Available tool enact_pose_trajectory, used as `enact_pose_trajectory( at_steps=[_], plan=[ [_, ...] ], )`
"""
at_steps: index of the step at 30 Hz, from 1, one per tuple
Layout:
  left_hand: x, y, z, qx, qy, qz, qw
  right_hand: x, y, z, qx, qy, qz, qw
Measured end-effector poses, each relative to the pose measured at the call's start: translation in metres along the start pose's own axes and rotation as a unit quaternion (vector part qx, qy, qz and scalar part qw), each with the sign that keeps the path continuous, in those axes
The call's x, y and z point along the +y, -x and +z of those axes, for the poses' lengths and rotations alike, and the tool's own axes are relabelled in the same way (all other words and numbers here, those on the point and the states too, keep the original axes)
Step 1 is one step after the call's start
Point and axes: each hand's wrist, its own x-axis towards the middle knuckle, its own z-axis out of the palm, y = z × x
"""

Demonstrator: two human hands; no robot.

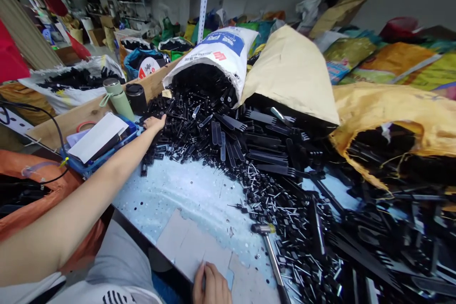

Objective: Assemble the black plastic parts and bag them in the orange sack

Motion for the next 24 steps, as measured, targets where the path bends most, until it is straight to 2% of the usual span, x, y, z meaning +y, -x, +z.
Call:
enact_pose_trajectory(
  at_steps=[5,8,12,15,17,20,22,24],
  plan=[
    [0.001,0.062,0.020,-0.015,0.008,0.083,0.996,-0.008,-0.005,-0.001,0.009,0.022,0.000,1.000],
    [0.002,0.097,0.020,-0.045,0.019,0.149,0.988,-0.011,-0.005,-0.006,-0.018,0.012,0.009,1.000],
    [0.009,0.127,0.000,-0.062,0.039,0.226,0.971,-0.007,-0.012,-0.012,-0.080,-0.070,0.060,0.993],
    [0.003,0.154,-0.025,-0.060,0.061,0.310,0.947,0.005,-0.045,-0.007,-0.116,-0.124,0.079,0.982],
    [-0.015,0.184,-0.039,-0.088,0.062,0.371,0.922,0.017,-0.086,0.008,-0.131,-0.134,0.085,0.979],
    [-0.065,0.241,-0.054,-0.176,0.012,0.432,0.885,0.036,-0.162,0.045,-0.134,-0.121,0.069,0.981],
    [-0.104,0.276,-0.057,-0.231,-0.022,0.459,0.858,0.044,-0.210,0.073,-0.142,-0.056,0.125,0.980],
    [-0.138,0.300,-0.058,-0.246,-0.053,0.486,0.837,0.047,-0.249,0.097,-0.199,0.012,0.203,0.959]
  ],
)
